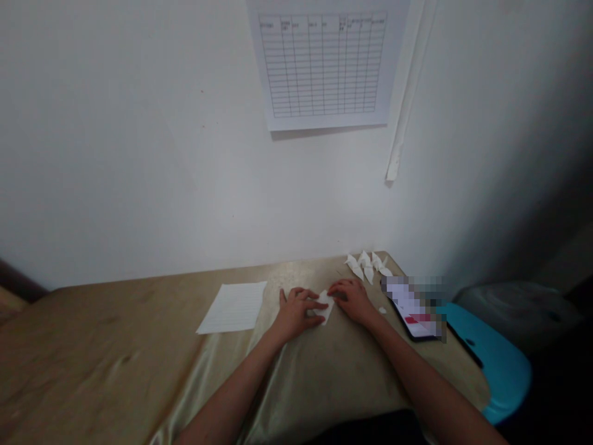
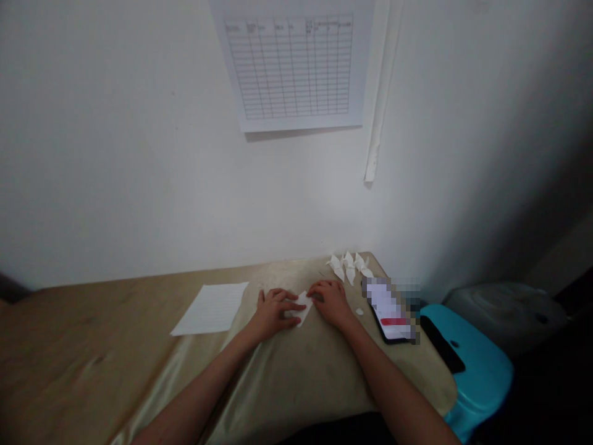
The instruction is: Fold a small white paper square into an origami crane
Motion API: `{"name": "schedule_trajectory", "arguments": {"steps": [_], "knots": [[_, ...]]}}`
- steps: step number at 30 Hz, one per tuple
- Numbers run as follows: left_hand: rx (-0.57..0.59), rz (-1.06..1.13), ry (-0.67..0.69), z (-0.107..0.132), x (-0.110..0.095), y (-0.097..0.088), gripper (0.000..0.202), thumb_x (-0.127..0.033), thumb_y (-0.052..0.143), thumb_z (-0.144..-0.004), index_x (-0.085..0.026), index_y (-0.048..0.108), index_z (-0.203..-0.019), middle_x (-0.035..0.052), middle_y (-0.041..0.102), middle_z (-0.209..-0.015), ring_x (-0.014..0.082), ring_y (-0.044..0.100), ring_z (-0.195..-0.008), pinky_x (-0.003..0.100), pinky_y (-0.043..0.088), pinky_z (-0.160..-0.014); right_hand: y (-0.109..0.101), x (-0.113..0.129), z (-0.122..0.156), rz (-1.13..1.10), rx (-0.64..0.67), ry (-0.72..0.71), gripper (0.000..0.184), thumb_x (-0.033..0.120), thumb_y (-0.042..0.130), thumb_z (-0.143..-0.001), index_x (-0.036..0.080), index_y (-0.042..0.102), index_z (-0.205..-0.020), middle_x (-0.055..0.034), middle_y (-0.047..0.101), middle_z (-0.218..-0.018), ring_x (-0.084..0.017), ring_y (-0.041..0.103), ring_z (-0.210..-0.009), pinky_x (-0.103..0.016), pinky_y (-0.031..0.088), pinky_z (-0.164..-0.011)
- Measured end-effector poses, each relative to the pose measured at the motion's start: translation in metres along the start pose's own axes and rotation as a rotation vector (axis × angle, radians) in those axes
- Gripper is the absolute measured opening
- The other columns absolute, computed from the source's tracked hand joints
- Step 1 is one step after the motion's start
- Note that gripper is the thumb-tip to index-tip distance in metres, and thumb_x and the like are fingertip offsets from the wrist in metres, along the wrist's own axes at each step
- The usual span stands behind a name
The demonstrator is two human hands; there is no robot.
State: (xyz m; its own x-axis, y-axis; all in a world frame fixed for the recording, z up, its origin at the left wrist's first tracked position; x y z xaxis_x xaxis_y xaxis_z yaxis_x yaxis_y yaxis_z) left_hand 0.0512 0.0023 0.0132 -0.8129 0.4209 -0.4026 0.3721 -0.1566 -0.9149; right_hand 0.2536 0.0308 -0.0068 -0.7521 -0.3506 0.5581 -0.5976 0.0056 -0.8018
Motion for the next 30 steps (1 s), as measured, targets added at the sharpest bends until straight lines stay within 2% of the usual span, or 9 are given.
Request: {"name": "schedule_trajectory", "arguments": {"steps": [13, 18, 24, 30], "knots": [[-0.02, 0.018, 0.001, -0.0002, 0.0008, 0.0015, 0.035, -0.049, 0.074, -0.079, -0.051, 0.069, -0.114, -0.0024, 0.061, -0.133, 0.0327, 0.04, -0.133, 0.079, -0.002, -0.11, 0.0016, -0.0055, -0.0058, 0.014, 0.018, -0.018, 0.037, 0.011, 0.053, -0.084, 0.036, 0.076, -0.097, 0.004, 0.07, -0.119, -0.023, 0.051, -0.118, -0.043, 0.029, -0.108], [-0.036, 0.034, 0.002, 0.0008, 0.0001, 0.0023, 0.034, -0.049, 0.075, -0.079, -0.051, 0.07, -0.113, -0.0024, 0.062, -0.131, 0.032, 0.04, -0.132, 0.078, -0.004, -0.11, 0.0017, -0.0071, -0.0057, -0.004, 0.002, -0.039, 0.035, 0.013, 0.051, -0.085, 0.034, 0.077, -0.097, 0.0024, 0.07, -0.118, -0.022, 0.052, -0.117, -0.043, 0.03, -0.107], [-0.041, 0.026, -0.014, 0.0003, 0.0007, 0.0042, 0.036, -0.052, 0.074, -0.079, -0.051, 0.069, -0.115, -0.0024, 0.061, -0.131, 0.0318, 0.04, -0.132, 0.077, -0.002, -0.111, 0.0007, -0.0036, -0.0037, -0.014, -0.017, -0.038, 0.021, 0.028, 0.057, -0.089, 0.032, 0.077, -0.095, 0.0002, 0.071, -0.116, -0.024, 0.052, -0.116, -0.044, 0.028, -0.108], [-0.041, 0.013, -0.027, -0.0007, 0.0021, 0.0046, 0.038, -0.054, 0.073, -0.079, -0.053, 0.067, -0.116, -0.0048, 0.059, -0.137, 0.0323, 0.039, -0.133, 0.078, 0.0, -0.111, -0.0014, 0.0011, -0.0011, 0.023, -0.009, -0.039, 0.018, 0.028, 0.061, -0.087, 0.032, 0.075, -0.098, 0.0003, 0.069, -0.119, -0.025, 0.051, -0.118, -0.045, 0.027, -0.108]]}}
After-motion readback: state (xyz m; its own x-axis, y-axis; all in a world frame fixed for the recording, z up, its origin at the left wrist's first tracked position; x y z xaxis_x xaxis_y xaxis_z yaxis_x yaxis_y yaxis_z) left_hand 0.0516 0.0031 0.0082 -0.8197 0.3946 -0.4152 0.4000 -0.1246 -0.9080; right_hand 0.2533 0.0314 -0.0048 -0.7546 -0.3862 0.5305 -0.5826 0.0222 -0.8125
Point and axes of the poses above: each hand's wrist, its own z-axis away from the middle knuckle, its own y-axis out of the palm, x = y × z, the point moved 3 cm from there along -z, towards the middle knuckle
